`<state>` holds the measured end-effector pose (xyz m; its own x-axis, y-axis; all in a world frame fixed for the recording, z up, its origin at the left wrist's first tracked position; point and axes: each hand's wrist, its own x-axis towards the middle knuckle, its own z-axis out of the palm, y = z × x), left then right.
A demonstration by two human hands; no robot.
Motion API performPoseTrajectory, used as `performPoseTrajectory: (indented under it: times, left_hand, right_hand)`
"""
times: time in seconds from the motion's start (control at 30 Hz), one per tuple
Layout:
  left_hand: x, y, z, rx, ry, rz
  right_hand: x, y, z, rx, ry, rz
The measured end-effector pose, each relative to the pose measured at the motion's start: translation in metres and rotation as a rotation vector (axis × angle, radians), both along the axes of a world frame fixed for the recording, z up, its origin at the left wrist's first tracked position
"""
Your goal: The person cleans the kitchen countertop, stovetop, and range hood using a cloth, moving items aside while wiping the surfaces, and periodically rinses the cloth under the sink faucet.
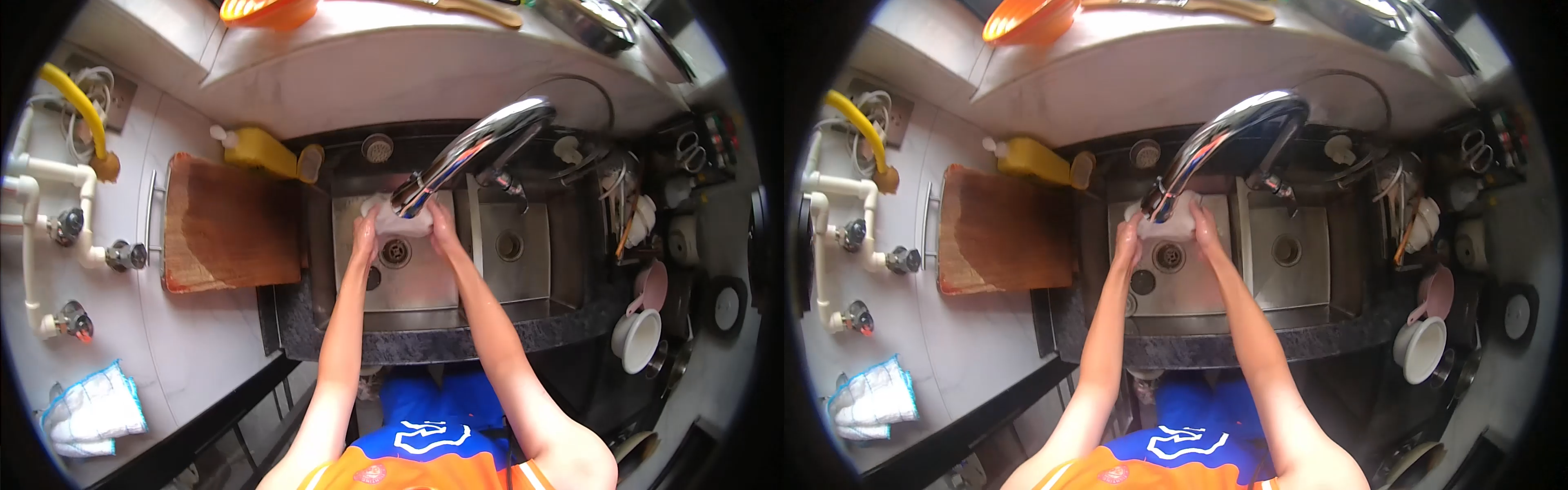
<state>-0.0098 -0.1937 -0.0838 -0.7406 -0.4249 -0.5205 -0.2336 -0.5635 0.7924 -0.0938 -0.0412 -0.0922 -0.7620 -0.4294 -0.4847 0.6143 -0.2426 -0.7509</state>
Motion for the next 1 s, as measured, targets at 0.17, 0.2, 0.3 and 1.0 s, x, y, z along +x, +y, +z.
performPoseTrajectory:
  times: [0.17,0.2,0.3,1.0]
  left_hand:
    - [0.018,0.009,-0.075,0.315,0.061,0.22]
    - [0.027,0.014,-0.088,0.171,0.031,0.2]
    - [0.029,0.026,-0.1,0.084,0.126,0.358]
    - [0.0,0.047,-0.025,-0.193,0.127,0.437]
  right_hand:
    - [0.008,-0.023,0.026,0.374,0.863,0.328]
    - [0.012,-0.029,0.037,0.447,0.978,0.323]
    - [0.024,-0.044,0.039,0.686,1.219,0.508]
    - [0.023,-0.062,0.005,0.667,0.703,0.475]
